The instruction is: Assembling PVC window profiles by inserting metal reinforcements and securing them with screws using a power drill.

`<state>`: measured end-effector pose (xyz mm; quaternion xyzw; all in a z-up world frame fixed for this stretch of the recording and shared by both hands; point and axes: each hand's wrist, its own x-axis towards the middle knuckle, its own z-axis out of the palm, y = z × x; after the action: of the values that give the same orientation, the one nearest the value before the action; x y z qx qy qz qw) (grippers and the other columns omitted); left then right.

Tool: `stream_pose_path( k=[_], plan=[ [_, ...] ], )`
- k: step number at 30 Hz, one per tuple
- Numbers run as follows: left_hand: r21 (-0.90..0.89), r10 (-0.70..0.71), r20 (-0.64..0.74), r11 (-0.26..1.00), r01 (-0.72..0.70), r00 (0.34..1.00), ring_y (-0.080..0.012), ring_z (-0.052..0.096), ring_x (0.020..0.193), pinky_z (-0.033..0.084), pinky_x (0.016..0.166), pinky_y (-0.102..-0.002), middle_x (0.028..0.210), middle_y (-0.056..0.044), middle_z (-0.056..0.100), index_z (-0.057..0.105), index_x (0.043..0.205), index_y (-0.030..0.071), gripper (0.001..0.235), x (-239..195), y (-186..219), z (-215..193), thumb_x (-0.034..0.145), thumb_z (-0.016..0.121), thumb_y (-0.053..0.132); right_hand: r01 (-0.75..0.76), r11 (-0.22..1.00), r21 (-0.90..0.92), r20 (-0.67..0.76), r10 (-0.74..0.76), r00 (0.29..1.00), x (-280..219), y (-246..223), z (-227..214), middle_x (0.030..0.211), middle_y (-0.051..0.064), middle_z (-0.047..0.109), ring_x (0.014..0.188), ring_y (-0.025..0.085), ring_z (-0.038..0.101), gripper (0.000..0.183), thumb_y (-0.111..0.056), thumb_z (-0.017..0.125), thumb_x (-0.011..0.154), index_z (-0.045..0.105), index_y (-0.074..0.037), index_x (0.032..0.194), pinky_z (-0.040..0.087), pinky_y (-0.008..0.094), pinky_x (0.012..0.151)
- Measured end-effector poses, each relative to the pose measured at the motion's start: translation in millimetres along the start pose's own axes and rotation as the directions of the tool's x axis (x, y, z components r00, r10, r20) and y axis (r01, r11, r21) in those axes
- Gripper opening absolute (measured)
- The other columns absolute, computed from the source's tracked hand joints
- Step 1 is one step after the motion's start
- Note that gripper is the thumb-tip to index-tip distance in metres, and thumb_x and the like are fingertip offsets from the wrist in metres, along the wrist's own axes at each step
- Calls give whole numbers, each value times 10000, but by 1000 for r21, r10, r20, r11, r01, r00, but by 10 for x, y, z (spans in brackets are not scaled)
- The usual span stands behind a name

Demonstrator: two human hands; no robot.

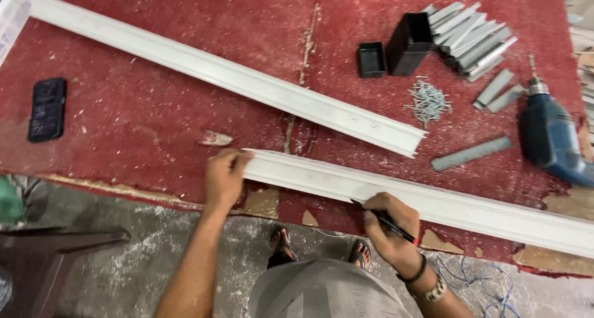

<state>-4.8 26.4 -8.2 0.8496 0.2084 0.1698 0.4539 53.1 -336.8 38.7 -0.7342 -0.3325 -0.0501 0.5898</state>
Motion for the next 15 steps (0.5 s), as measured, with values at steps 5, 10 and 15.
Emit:
stream_pose_path(
  k=[5, 10, 15],
  plan=[
    [312, 56, -110, 950, -19, 992, -237, 695, 871, 512, 856, -478, 940, -107, 760, 757, 953, 55, 318, 33, 467, -326, 959, 741, 372, -184, 979, -89, -157, 169, 973, -134, -213, -482, 715, 45, 709, 485, 39, 488, 91, -74, 682, 874, 701, -1, 927, 360, 207, 422],
    [212, 419, 62, 881, -422, 906, -273, 572, 1117, 458, 993, -464, 1097, -119, 634, 636, 1115, 90, 279, -104, 1300, 139, 938, 779, 252, -283, 959, -10, -294, 267, 918, -116, -557, -704, 884, 104, 757, 703, 77, 688, 156, -83, 718, 919, 692, 30, 1023, 542, 214, 581],
    [-100, 531, 358, 840, -534, 768, -229, 553, 999, 493, 902, -425, 994, -60, 593, 663, 1078, 120, 182, -426, 2170, 895, 920, 740, 169, -107, 990, 87, -205, 123, 971, -27, -865, -866, 967, 126, 753, 760, 106, 687, 185, -75, 615, 943, 699, 33, 1068, 554, 249, 673]
  ],
)
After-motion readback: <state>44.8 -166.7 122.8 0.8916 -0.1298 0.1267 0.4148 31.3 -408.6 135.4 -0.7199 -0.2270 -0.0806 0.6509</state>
